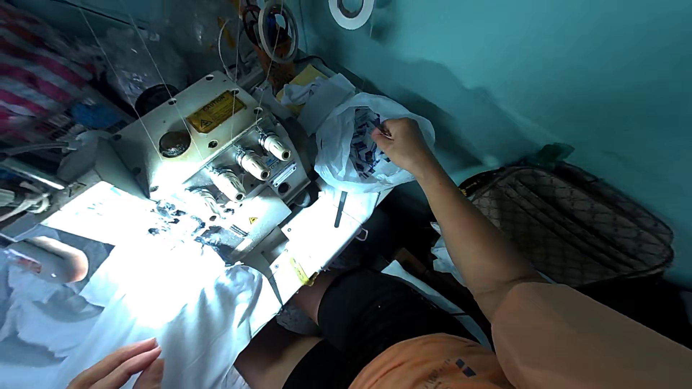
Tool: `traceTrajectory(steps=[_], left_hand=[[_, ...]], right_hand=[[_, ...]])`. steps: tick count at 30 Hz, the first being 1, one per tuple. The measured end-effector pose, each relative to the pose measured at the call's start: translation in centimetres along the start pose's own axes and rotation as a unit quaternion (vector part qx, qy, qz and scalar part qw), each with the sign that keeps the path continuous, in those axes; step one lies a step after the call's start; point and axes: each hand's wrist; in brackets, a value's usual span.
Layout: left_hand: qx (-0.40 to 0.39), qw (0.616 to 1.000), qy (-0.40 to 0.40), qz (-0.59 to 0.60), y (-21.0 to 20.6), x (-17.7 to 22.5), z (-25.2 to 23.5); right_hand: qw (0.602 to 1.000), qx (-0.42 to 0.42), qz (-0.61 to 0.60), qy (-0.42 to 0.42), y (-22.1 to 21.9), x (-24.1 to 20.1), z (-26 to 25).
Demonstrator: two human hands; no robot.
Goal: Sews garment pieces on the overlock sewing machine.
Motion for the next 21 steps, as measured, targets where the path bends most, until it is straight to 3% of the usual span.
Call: traceTrajectory(steps=[6,10,14,16,18,21], left_hand=[[-0.026,1.000,0.004,0.000,-1.4,0.0,0.1],[-0.033,0.999,0.019,0.001,-1.6,-0.1,0.8],[-0.030,0.998,0.033,0.039,-1.5,0.2,1.2],[-0.019,0.996,0.042,0.082,-2.7,1.1,0.5],[-0.016,0.985,0.063,0.160,-5.3,2.4,-0.6],[-0.037,0.927,0.123,0.353,-10.1,4.3,-2.5]], right_hand=[[0.990,-0.070,0.111,0.057,-2.4,1.3,-1.6],[0.989,-0.015,0.132,0.065,-3.6,2.2,-1.8],[0.995,0.014,0.084,0.057,-1.1,0.4,-0.1],[0.998,0.028,0.012,0.048,0.2,-0.4,1.0],[0.989,0.065,-0.100,0.091,0.8,-2.0,2.7],[0.922,-0.004,-0.344,0.177,-0.8,-6.9,7.2]])
Point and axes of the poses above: each hand's wrist, its own z-axis away from the middle knuckle, its own y-axis out of the back of the hand, x = y × z, and after that the axes turned 10 degrees about -x, right-handed
